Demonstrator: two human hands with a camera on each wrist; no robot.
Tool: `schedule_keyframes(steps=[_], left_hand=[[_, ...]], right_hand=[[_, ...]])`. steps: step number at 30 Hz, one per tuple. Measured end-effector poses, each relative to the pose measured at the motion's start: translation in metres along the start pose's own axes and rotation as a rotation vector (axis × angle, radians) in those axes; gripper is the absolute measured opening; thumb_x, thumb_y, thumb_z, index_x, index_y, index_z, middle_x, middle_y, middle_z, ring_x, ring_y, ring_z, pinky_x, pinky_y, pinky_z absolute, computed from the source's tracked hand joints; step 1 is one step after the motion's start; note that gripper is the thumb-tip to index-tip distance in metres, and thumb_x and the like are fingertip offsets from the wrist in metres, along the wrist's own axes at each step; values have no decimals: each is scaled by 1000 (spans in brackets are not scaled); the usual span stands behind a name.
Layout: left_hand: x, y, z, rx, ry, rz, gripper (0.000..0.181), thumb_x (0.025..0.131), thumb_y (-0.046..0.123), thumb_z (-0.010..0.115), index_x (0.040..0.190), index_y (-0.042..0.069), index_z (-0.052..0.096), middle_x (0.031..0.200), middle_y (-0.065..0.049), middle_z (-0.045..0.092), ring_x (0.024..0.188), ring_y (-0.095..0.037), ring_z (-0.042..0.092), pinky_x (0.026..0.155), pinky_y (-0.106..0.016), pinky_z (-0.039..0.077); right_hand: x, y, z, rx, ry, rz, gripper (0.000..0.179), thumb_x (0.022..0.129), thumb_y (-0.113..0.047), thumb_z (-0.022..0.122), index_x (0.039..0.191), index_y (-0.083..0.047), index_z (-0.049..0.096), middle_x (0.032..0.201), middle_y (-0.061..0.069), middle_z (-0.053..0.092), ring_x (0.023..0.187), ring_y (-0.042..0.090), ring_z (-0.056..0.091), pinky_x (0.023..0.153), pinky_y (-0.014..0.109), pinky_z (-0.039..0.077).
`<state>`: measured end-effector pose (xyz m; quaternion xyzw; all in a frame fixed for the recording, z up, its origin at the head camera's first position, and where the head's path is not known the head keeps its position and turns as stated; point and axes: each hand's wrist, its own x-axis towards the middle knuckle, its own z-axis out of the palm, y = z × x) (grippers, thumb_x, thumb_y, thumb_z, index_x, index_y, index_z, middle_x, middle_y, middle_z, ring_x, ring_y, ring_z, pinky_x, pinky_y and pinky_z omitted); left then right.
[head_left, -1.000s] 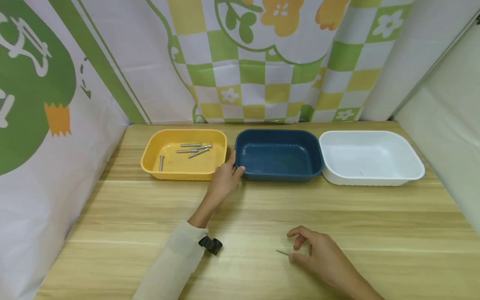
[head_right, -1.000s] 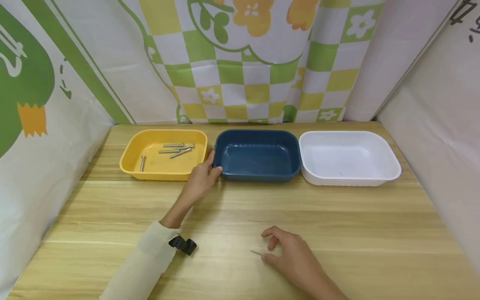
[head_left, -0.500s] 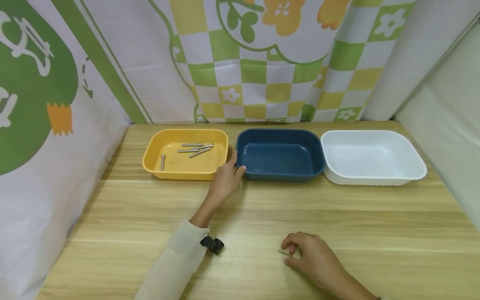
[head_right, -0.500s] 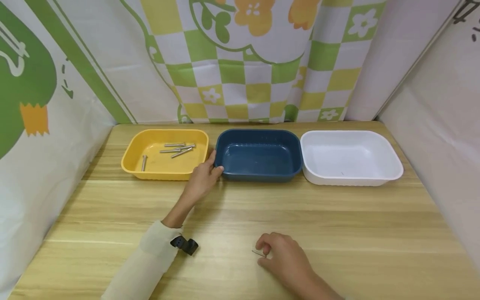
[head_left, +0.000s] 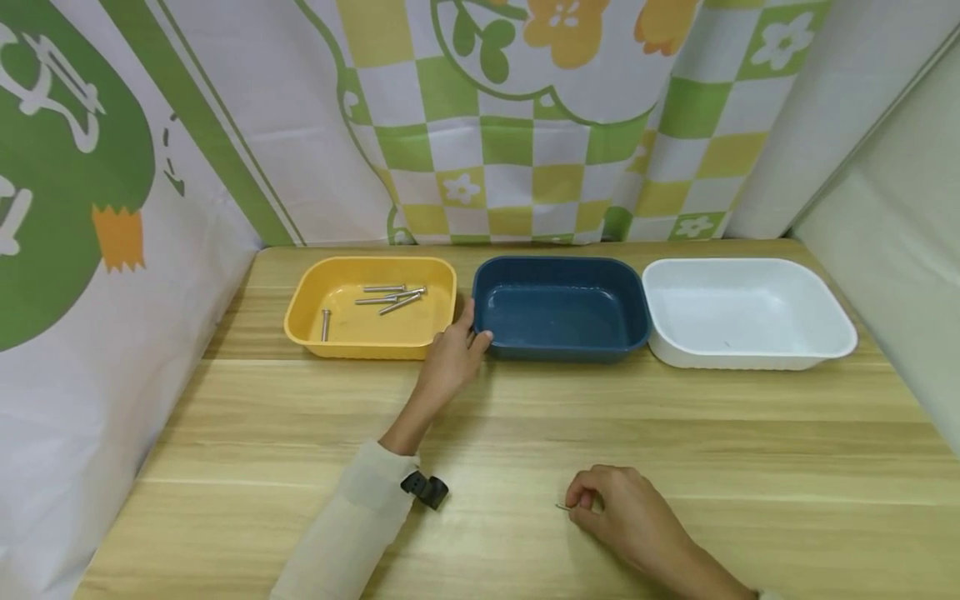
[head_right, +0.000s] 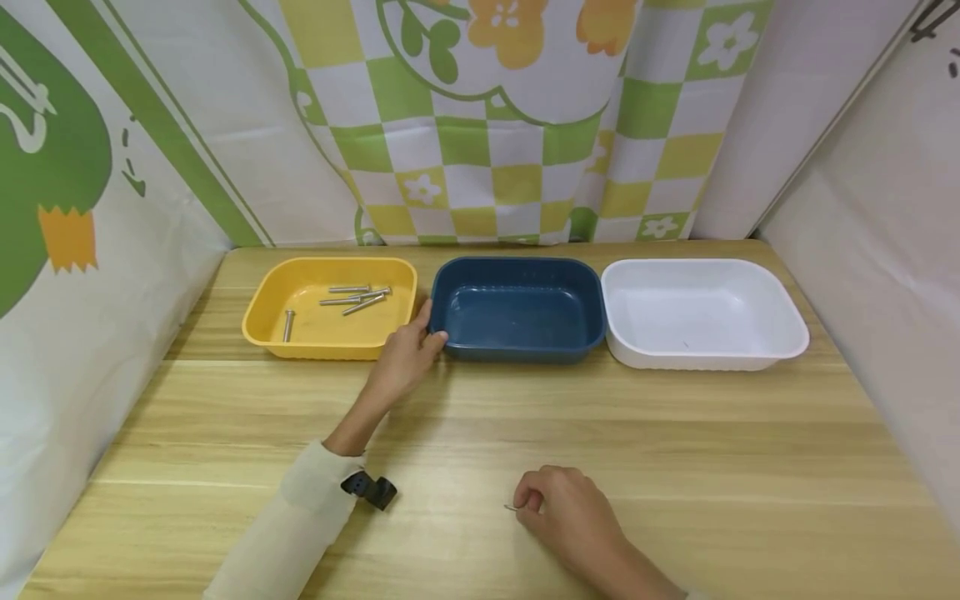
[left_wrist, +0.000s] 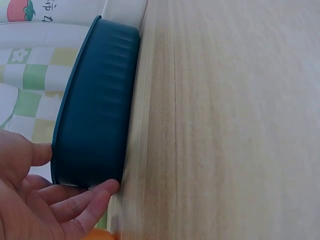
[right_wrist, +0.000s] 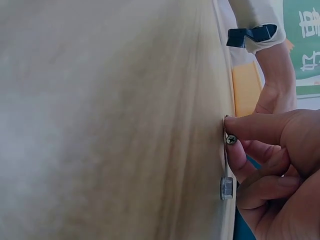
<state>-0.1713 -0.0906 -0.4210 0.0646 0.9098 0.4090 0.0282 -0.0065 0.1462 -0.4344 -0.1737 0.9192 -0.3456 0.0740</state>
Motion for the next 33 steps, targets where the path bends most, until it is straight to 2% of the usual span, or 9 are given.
schedule_keyframes(steps=[7,13,17,20,26,29,30,33], left_hand=[[0,0,0,-10,-5,-5,64,104,26,56,157,4,29,50,3,32,41,-11,26,44,-28,30],[1,1,1,-2,-1,-11,64,104,26,56,157,4,28,51,3,34,42,-11,28,46,-29,33],[0,2,1,2,2,-17,64,104,26,56,157,4,28,52,2,36,42,-12,30,47,-30,35],[0,2,1,6,1,-17,64,104,27,56,157,3,29,53,1,37,43,-12,31,49,-32,36],[0,3,2,11,-5,-13,65,104,27,57,157,3,28,55,-2,44,45,-15,37,53,-35,40],[1,2,1,21,1,-10,65,104,27,56,157,3,28,60,-8,52,50,-20,42,59,-38,44],[1,2,0,28,4,-6,65,104,27,56,157,2,28,68,-12,60,55,-21,46,63,-39,46],[-1,0,-1,43,-10,-10,65,104,29,55,157,3,27,86,-19,67,72,-26,53,72,-42,47]], right_hand=[[6,-5,-8,-9,57,9,26,78,3,74,74,-22,68,68,-19,53,62,-2,48,57,21,46],[21,-8,-28,-85,97,-7,22,81,0,78,76,-21,71,71,-18,57,65,0,52,60,23,49],[33,-9,-45,-126,128,-12,20,81,-2,80,78,-19,72,73,-16,59,67,3,56,63,29,51],[43,-7,-58,-153,170,-50,17,82,-2,80,79,-18,73,73,-14,62,69,8,60,65,34,52],[70,-3,-81,-169,227,-80,9,85,-5,78,83,-13,74,77,-6,66,71,17,61,61,35,47],[86,-1,-89,-164,245,-75,7,85,-5,78,84,-11,74,78,-3,67,71,17,61,64,36,47],[91,0,-91,-165,250,-76,7,85,-5,78,84,-11,74,78,-2,67,72,17,61,66,37,47],[104,4,-93,-155,250,-66,6,85,-5,78,85,-10,75,76,-2,67,70,18,61,64,38,45]])
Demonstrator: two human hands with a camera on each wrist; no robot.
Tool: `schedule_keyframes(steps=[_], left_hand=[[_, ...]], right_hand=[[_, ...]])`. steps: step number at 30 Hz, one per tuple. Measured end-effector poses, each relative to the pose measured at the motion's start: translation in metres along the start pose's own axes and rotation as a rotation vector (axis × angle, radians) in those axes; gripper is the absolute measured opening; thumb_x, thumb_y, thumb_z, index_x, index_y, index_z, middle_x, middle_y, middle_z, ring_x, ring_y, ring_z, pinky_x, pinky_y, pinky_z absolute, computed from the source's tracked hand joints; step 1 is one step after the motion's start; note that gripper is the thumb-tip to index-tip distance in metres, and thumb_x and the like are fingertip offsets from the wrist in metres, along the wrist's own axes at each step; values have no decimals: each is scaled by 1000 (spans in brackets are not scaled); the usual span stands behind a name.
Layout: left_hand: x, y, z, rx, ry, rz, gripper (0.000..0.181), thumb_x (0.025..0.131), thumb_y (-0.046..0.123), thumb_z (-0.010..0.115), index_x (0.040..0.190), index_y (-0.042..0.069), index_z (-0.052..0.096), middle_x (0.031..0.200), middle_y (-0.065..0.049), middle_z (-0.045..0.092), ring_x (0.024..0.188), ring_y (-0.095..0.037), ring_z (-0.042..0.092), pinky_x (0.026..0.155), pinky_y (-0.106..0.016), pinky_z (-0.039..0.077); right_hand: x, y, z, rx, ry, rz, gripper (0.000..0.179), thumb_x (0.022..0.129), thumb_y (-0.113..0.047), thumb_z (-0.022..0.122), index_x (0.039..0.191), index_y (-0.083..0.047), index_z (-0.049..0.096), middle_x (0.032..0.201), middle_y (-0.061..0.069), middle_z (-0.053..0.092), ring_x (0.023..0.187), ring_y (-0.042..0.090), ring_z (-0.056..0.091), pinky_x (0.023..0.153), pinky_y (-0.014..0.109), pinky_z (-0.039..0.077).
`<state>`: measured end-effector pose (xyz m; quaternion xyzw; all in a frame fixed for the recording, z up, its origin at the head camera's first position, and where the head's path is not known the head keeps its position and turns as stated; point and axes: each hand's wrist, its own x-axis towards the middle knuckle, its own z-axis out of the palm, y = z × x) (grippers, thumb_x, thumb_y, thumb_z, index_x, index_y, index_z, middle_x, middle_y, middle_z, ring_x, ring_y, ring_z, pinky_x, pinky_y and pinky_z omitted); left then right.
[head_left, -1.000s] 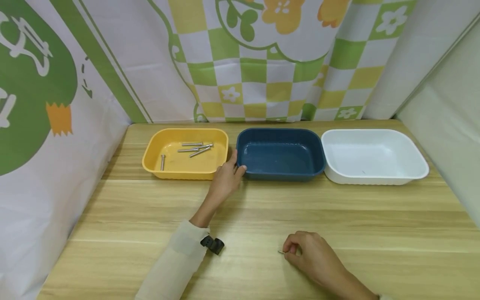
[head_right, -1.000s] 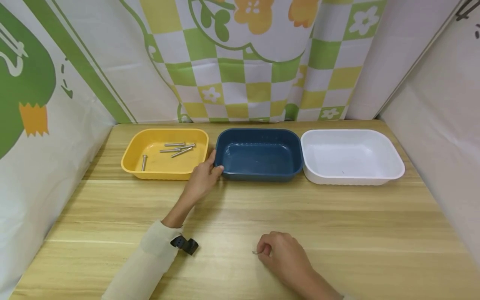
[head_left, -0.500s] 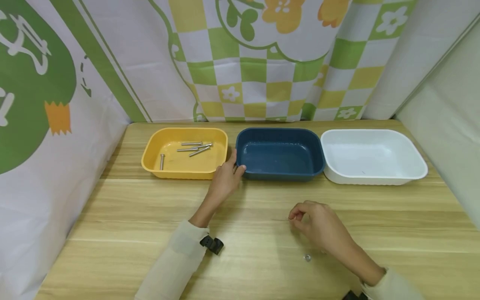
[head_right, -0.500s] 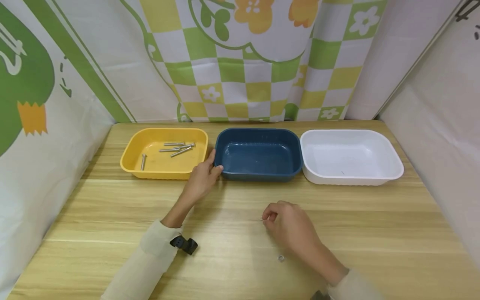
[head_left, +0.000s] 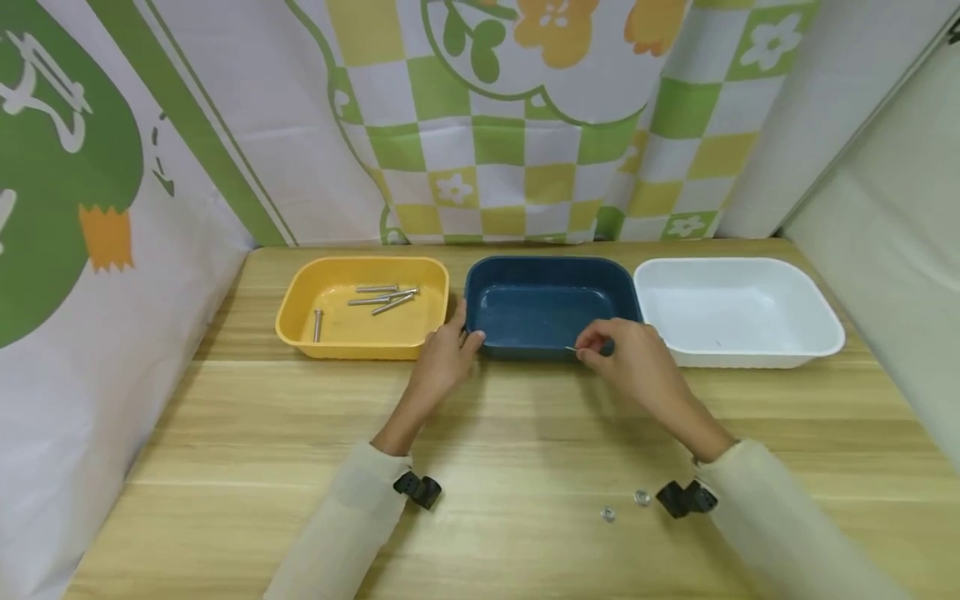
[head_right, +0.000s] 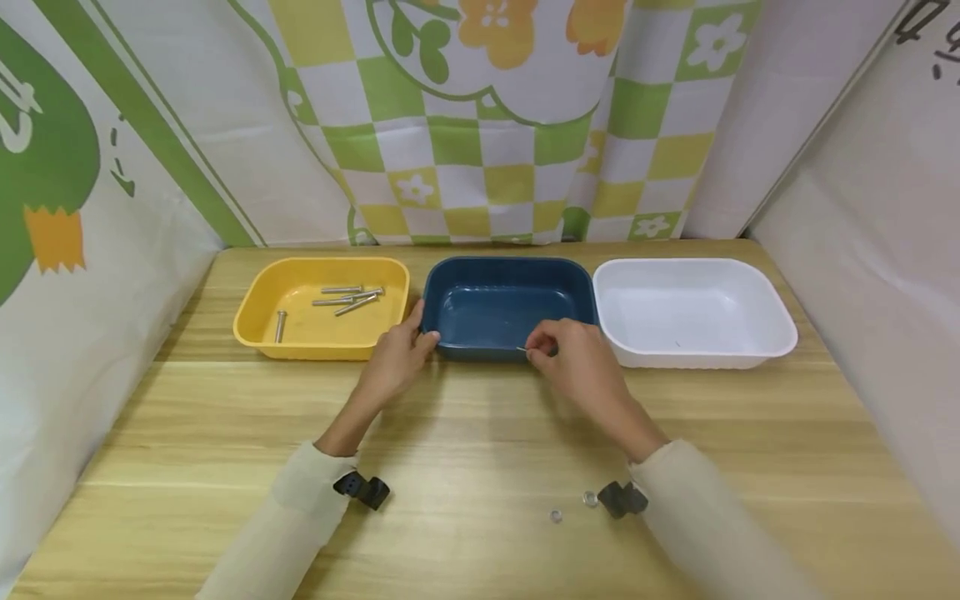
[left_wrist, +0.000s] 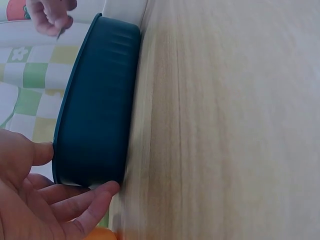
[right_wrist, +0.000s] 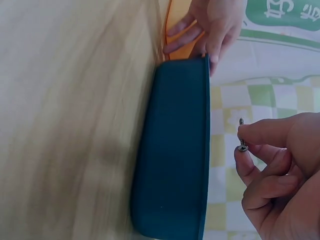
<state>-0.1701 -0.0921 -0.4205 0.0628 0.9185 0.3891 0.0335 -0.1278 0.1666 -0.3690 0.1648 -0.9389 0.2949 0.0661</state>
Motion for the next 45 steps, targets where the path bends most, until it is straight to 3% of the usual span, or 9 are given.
schedule_keyframes(steps=[9,15,18,22,30,33,37,41,45], left_hand=[[-11,-12,-12,10,15,-50,65,104,28,56,157,5,27,121,-20,67,88,-30,57,79,-43,46],[-9,-11,-11,1,18,-39,65,104,28,56,157,3,28,87,-17,67,62,-24,49,67,-41,46],[-8,-9,-9,-6,18,-31,65,104,28,56,157,4,28,96,-19,70,67,-24,53,70,-41,47],[-6,-6,-6,-20,15,-8,65,104,27,56,157,4,27,132,-20,61,80,-28,60,76,-44,49],[-9,-1,-2,-46,-45,37,74,104,32,55,161,9,15,149,-17,44,128,-32,52,100,-50,45],[-13,1,-3,-39,-6,49,75,103,32,58,161,8,16,132,-19,62,101,-26,66,78,-44,53],[-23,1,-7,30,137,54,69,99,28,64,155,2,33,84,-15,70,55,-17,53,47,-33,38],[-33,2,-13,132,268,86,59,95,24,70,144,-3,51,89,-14,74,64,-24,68,51,-39,50],[-43,8,-16,190,290,116,45,92,22,74,129,-2,63,82,-11,73,66,-25,67,57,-42,52]], right_hand=[[30,4,33,19,-20,35,4,89,-10,77,87,-8,75,81,2,69,75,22,63,68,42,50],[38,5,40,-5,-17,78,4,89,-13,77,91,-9,76,84,2,70,80,27,66,72,46,51],[38,6,37,-19,-13,94,5,89,-13,77,92,-9,77,84,2,70,81,27,65,73,47,51],[35,10,32,-4,12,99,9,89,-13,77,97,-7,76,84,3,69,74,24,63,69,44,49],[18,21,13,39,128,110,20,93,-14,72,108,-2,73,86,7,65,60,19,47,60,37,38],[8,27,1,54,183,106,22,94,-14,71,112,0,71,90,11,63,63,21,49,61,38,40],[-5,40,-11,81,263,117,27,97,-18,69,117,-1,69,100,16,63,75,27,58,67,41,44],[-16,54,-18,90,340,123,30,96,-19,68,119,1,68,106,21,63,89,35,60,75,45,45],[-26,66,-26,92,372,150,37,96,-19,67,126,1,64,114,24,59,100,41,56,82,51,42]])
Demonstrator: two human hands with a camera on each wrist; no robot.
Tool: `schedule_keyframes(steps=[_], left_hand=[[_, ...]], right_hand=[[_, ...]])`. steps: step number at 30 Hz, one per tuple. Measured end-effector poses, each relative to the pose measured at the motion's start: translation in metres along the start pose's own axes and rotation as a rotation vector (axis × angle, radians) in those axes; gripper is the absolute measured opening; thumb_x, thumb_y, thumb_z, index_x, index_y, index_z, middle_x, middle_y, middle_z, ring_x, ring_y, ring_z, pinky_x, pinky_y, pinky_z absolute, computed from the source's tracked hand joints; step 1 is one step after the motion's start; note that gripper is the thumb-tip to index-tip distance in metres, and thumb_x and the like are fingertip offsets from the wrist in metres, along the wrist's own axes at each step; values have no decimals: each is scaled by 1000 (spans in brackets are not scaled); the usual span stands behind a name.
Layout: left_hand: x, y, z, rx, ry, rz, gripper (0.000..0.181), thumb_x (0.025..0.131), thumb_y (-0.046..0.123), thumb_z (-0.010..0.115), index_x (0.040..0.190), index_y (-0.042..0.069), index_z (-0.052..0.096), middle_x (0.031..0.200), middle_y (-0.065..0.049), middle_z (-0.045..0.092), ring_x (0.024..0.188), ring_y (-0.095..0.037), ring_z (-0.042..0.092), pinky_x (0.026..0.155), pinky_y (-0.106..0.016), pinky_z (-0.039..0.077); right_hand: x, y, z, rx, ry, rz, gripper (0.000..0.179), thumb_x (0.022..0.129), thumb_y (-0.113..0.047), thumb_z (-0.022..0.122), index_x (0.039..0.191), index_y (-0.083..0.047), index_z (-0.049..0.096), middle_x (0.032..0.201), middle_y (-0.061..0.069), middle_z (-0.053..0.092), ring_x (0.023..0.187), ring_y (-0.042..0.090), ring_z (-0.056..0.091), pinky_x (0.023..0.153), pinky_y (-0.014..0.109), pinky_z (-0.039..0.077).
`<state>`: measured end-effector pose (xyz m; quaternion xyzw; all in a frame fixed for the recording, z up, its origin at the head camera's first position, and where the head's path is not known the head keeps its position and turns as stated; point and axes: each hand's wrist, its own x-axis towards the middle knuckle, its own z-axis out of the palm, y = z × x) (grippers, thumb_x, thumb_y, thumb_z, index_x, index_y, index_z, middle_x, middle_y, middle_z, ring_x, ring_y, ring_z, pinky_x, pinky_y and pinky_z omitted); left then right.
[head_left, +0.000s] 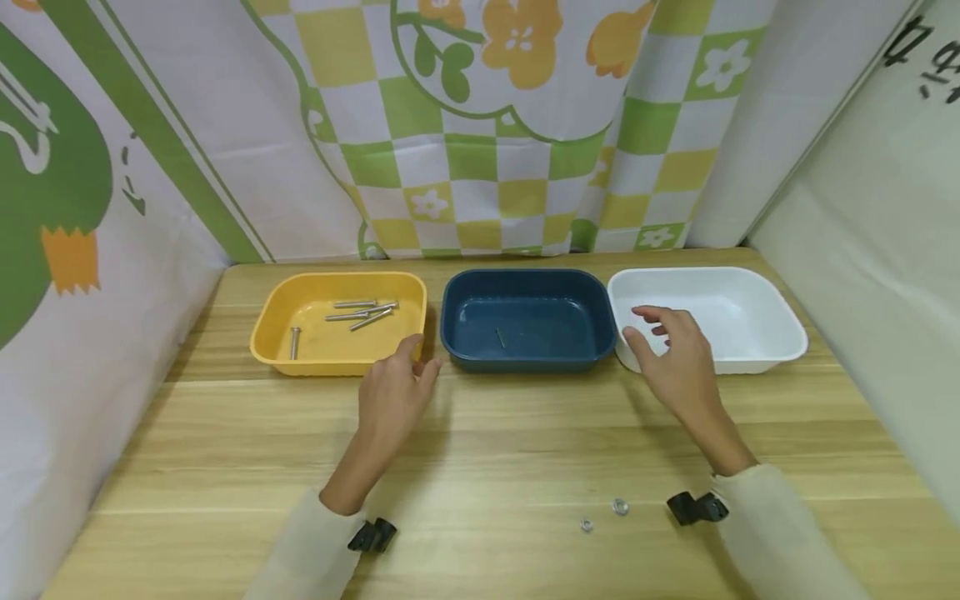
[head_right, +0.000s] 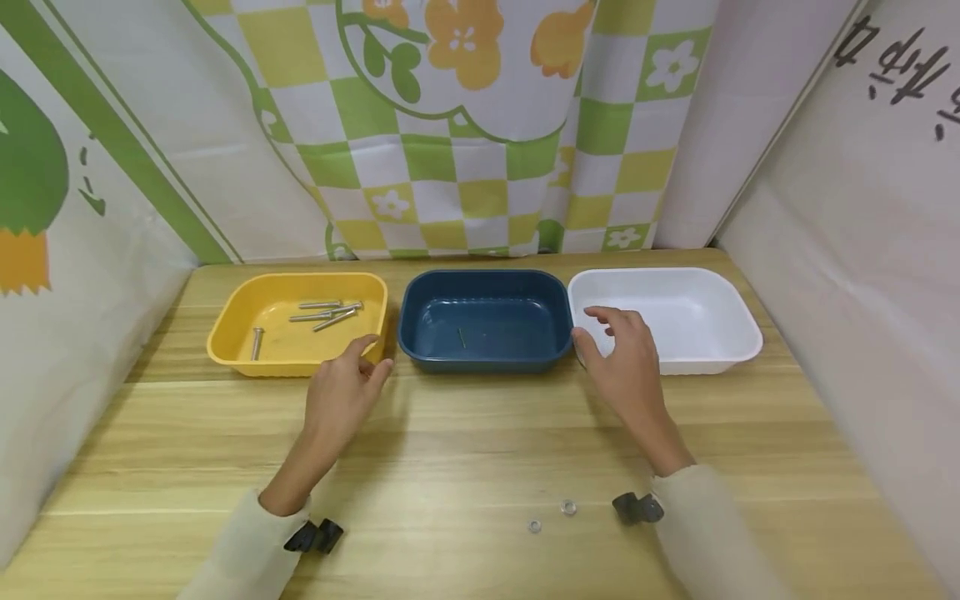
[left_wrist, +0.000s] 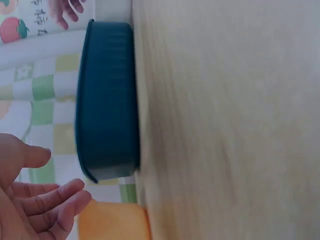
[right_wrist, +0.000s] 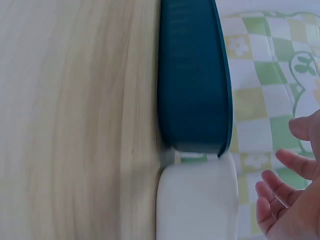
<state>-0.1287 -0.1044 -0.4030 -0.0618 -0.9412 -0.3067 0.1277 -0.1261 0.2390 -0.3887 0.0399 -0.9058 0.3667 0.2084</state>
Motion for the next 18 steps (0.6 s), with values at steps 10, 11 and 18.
schedule_keyframes(steps=[10,11,18], left_hand=[[-21,14,-17,-142,-430,-109,56,88,27,79,137,11,58,97,-4,69,79,-18,63,69,-38,51],[-24,14,-17,-155,-465,-111,57,88,26,79,138,12,57,99,-5,69,80,-18,63,70,-38,51],[-39,19,-16,-307,-552,-38,69,82,9,82,143,13,50,110,-13,66,71,-13,61,62,-34,51]], right_hand=[[-5,27,-26,23,24,28,54,98,-28,61,144,-2,50,130,29,51,116,48,46,90,62,30],[-6,31,-28,30,32,32,52,99,-27,60,144,-2,50,131,29,51,116,48,46,91,56,33],[-9,56,-52,5,107,112,44,102,-18,52,144,-3,52,131,26,51,112,42,51,82,15,34]])
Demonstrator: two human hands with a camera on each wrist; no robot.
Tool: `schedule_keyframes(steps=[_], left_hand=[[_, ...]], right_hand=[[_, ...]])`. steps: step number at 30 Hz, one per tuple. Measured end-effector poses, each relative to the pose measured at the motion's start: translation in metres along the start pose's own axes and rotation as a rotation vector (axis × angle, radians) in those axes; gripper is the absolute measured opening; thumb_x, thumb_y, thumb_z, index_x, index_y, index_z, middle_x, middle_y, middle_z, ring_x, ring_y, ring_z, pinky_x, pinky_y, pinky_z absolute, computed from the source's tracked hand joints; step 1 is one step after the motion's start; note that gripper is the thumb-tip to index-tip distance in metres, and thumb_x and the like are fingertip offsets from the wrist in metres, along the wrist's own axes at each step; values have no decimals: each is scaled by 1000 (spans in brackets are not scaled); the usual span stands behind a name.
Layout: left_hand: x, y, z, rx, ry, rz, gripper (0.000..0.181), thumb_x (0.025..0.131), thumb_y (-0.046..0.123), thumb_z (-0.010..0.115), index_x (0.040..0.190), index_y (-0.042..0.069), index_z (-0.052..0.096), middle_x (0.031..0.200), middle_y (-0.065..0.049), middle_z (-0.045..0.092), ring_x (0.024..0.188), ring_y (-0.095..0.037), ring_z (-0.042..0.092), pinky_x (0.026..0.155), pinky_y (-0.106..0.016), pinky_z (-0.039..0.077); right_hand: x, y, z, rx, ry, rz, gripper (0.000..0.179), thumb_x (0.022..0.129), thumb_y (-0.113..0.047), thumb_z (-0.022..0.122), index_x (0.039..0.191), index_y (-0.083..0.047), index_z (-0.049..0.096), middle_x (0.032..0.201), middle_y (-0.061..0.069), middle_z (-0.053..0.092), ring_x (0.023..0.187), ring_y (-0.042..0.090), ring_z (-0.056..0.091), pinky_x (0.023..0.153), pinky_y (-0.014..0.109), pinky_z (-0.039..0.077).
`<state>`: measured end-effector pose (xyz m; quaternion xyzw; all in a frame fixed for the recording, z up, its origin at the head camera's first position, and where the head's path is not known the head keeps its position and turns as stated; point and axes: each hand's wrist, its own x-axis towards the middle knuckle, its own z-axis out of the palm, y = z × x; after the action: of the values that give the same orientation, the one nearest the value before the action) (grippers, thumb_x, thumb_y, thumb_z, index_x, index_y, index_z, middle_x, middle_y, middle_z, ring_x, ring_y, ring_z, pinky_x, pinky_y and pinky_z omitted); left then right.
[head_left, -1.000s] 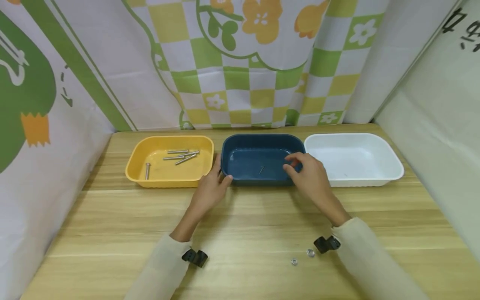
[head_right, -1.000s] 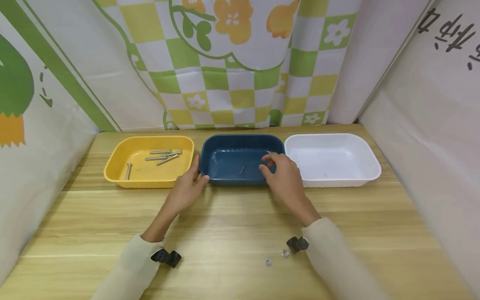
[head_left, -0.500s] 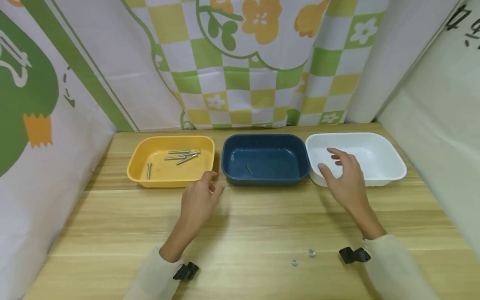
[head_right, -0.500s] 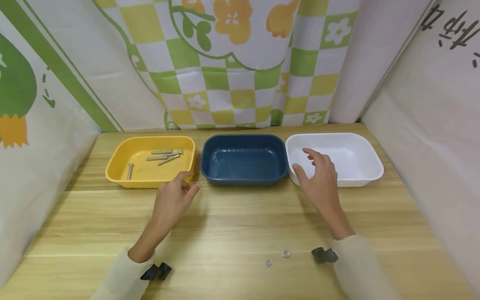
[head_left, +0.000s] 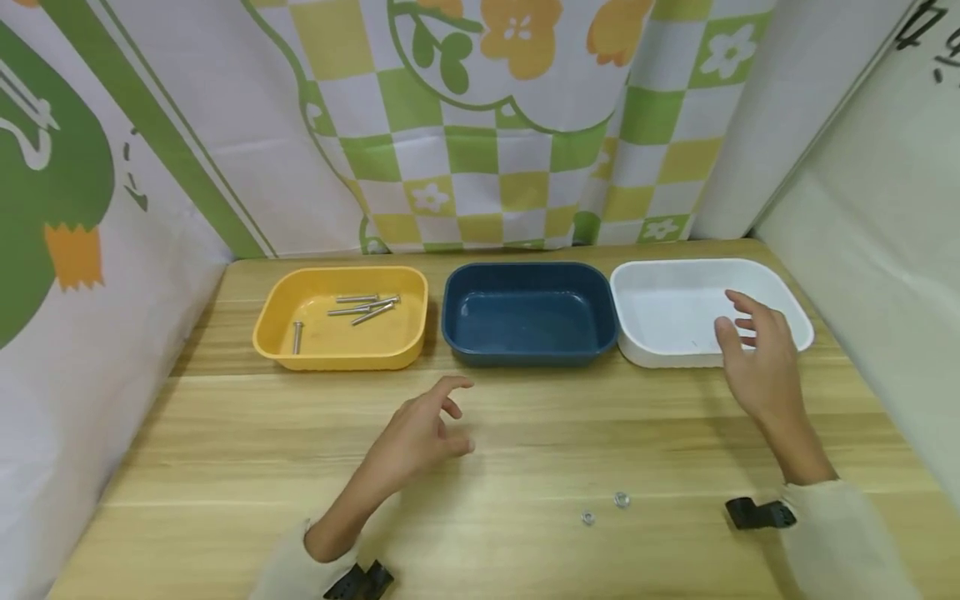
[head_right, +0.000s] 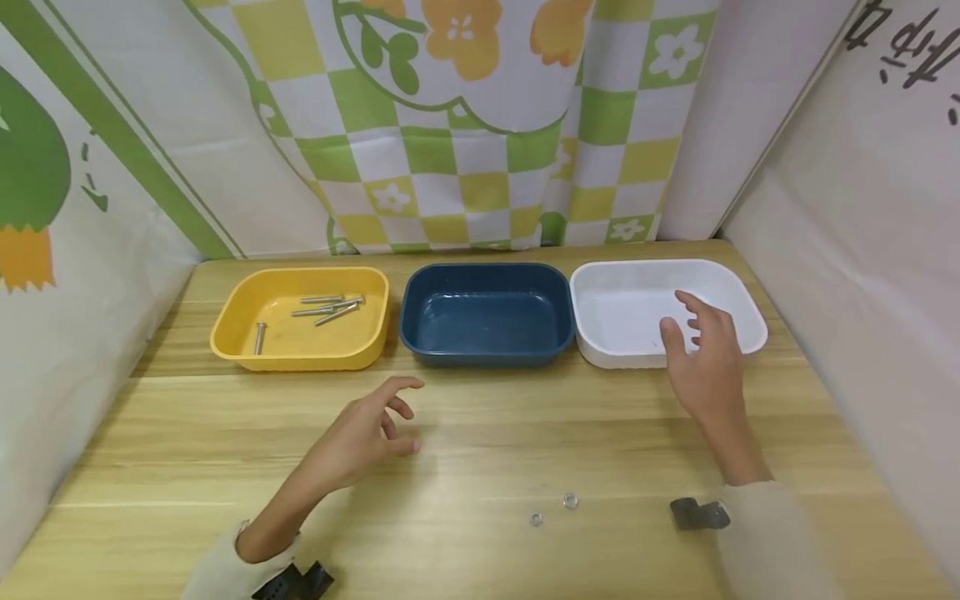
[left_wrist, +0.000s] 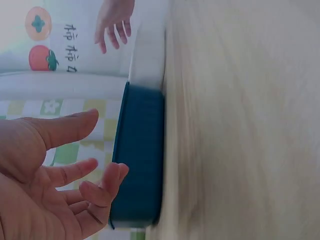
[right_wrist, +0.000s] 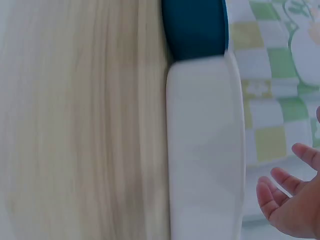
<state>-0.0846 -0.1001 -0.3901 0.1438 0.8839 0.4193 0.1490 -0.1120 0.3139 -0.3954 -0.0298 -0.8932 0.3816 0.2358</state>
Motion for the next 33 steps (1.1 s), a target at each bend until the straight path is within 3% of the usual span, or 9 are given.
schedule_keyframes(steps=[3,8,14,18,21,24,26,29,33], left_hand=[[-3,0,5,-91,-42,12,87,79,1,84,150,18,38,109,-16,63,66,-14,59,58,-33,50],[-6,-2,16,-218,-111,-7,107,76,-5,84,154,24,18,112,-19,58,65,-17,58,56,-32,49],[-7,-4,32,-215,-126,-7,106,74,-4,85,155,26,24,111,-16,60,65,-17,59,56,-31,49],[-8,-4,42,-223,-148,-7,102,73,-4,85,154,23,29,106,-11,60,67,-17,59,57,-32,50],[-10,-4,48,-236,-150,-13,99,73,-5,85,153,19,33,101,-7,60,66,-17,59,57,-30,50],[-12,-2,56,-261,-154,-15,95,73,-7,84,152,15,36,97,-6,61,64,-14,57,56,-27,49],[-12,0,63,-274,-163,-10,92,73,-7,83,151,14,38,95,-5,61,62,-13,57,55,-26,49],[-12,4,75,-273,-165,5,86,73,-8,84,146,14,44,92,-3,61,59,-10,54,54,-24,48],[-10,9,90,-244,-136,33,81,69,-8,86,138,16,53,84,1,62,53,-7,48,52,-22,45]], right_hand=[[3,10,-13,-40,6,51,44,103,-17,47,145,-3,51,133,25,50,110,35,49,81,16,34],[6,27,-35,-86,5,102,46,104,-17,43,147,-3,49,135,25,49,98,3,40,78,18,31],[7,45,-56,-143,-24,174,50,105,-21,39,151,-2,42,138,30,44,99,8,39,76,26,31],[9,58,-61,-157,-17,228,51,105,-23,37,152,-4,39,139,30,43,96,3,36,75,30,30],[11,66,-56,-148,-36,264,54,105,-26,35,154,-4,35,140,30,41,97,11,41,76,34,31],[13,72,-52,-125,-73,281,56,106,-26,32,156,-3,30,143,34,37,110,39,46,86,50,37],[13,74,-52,-117,-92,287,56,106,-26,30,157,-2,27,144,37,35,120,54,38,93,64,32],[15,78,-54,-125,-102,292,56,106,-25,28,157,-2,25,144,38,35,127,60,31,101,71,24],[14,84,-59,-136,-98,302,56,105,-23,28,157,-3,26,144,36,39,125,57,37,103,65,27]])
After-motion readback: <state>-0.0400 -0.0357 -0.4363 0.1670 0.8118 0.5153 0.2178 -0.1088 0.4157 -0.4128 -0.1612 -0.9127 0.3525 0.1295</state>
